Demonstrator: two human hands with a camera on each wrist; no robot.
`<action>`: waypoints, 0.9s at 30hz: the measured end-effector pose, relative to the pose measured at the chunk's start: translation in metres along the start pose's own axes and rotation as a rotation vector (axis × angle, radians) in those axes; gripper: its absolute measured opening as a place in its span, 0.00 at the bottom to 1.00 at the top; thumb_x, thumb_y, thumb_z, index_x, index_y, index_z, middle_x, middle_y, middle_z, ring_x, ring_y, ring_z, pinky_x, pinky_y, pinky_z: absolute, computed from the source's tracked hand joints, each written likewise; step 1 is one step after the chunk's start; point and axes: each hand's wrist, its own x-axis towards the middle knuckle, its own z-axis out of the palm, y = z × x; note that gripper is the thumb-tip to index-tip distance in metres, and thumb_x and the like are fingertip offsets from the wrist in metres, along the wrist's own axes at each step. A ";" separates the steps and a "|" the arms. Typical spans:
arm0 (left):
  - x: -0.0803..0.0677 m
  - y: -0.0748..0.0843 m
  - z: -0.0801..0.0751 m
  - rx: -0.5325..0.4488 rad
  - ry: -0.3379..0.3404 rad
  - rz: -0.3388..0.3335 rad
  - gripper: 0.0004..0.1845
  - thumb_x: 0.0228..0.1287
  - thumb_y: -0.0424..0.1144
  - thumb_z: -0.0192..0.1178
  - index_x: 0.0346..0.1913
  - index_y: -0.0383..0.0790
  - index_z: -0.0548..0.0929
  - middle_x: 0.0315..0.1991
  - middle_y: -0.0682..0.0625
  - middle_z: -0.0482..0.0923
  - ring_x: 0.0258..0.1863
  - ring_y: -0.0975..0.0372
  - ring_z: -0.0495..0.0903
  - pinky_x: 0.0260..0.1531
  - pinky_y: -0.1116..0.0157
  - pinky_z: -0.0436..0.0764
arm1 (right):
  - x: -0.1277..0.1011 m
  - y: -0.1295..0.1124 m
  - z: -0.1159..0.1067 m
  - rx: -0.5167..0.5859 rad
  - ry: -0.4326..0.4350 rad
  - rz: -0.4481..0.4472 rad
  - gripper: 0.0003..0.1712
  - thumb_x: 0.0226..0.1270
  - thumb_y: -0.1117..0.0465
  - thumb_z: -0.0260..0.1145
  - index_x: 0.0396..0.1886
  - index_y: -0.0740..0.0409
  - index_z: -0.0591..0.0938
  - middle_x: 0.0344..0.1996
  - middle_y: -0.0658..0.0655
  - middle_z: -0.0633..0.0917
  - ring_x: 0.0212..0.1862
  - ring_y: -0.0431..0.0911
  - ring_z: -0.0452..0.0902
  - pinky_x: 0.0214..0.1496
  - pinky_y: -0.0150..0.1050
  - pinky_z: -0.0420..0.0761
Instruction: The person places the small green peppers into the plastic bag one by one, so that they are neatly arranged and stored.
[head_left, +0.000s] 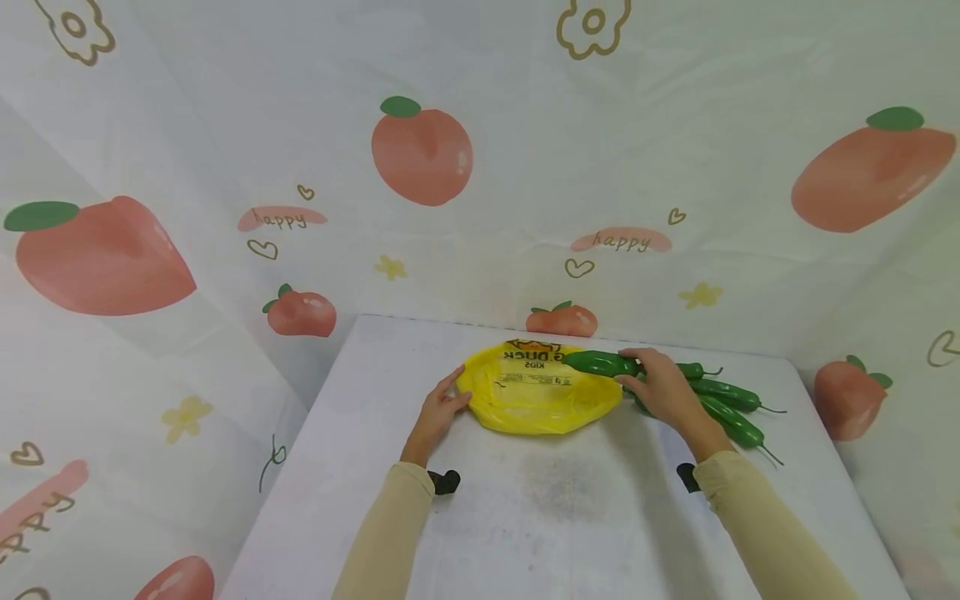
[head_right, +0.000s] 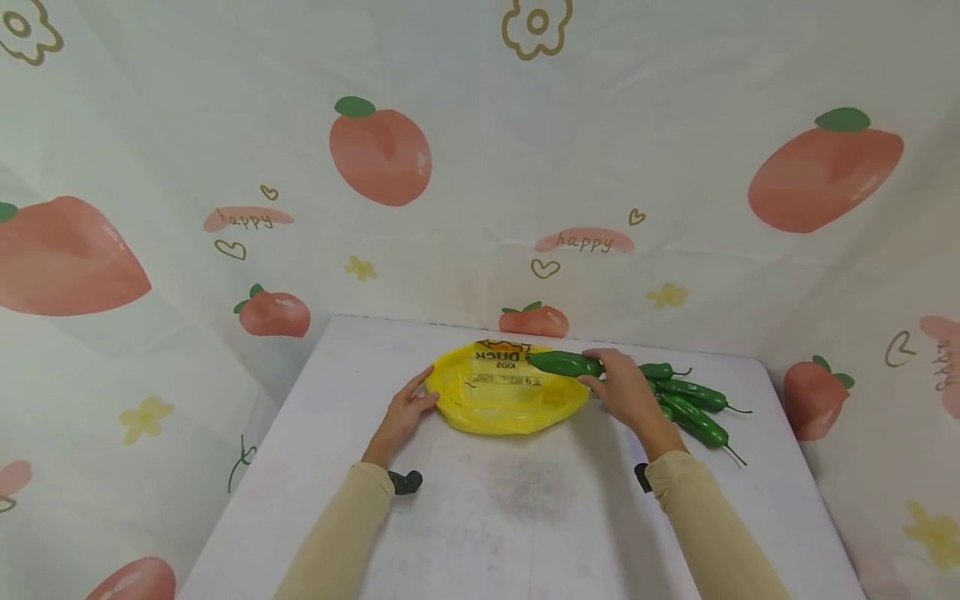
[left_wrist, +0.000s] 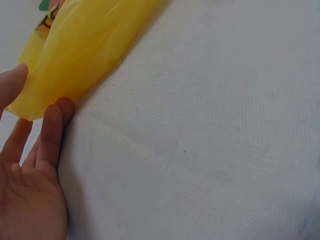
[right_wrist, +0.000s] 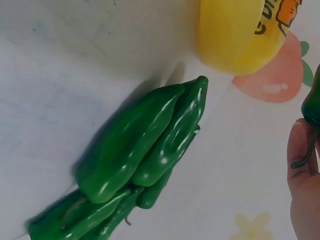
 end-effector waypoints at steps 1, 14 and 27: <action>0.000 0.000 0.000 -0.002 0.000 0.000 0.28 0.61 0.54 0.62 0.61 0.83 0.66 0.22 0.54 0.69 0.23 0.61 0.67 0.29 0.65 0.69 | 0.001 -0.001 0.001 -0.003 -0.005 0.006 0.29 0.64 0.55 0.66 0.63 0.61 0.73 0.57 0.65 0.78 0.47 0.55 0.74 0.52 0.54 0.75; 0.001 -0.001 0.002 0.006 0.010 -0.006 0.28 0.60 0.55 0.63 0.61 0.84 0.66 0.23 0.54 0.68 0.24 0.61 0.66 0.28 0.65 0.69 | 0.021 -0.017 0.010 0.019 -0.094 0.048 0.29 0.65 0.54 0.66 0.62 0.58 0.72 0.59 0.62 0.76 0.52 0.55 0.73 0.56 0.53 0.77; 0.001 0.000 0.001 -0.003 0.012 -0.009 0.29 0.60 0.52 0.64 0.61 0.82 0.67 0.21 0.55 0.68 0.22 0.62 0.65 0.26 0.66 0.68 | 0.041 -0.023 0.028 0.031 -0.115 0.036 0.26 0.63 0.54 0.67 0.59 0.56 0.75 0.56 0.60 0.77 0.51 0.53 0.74 0.57 0.51 0.76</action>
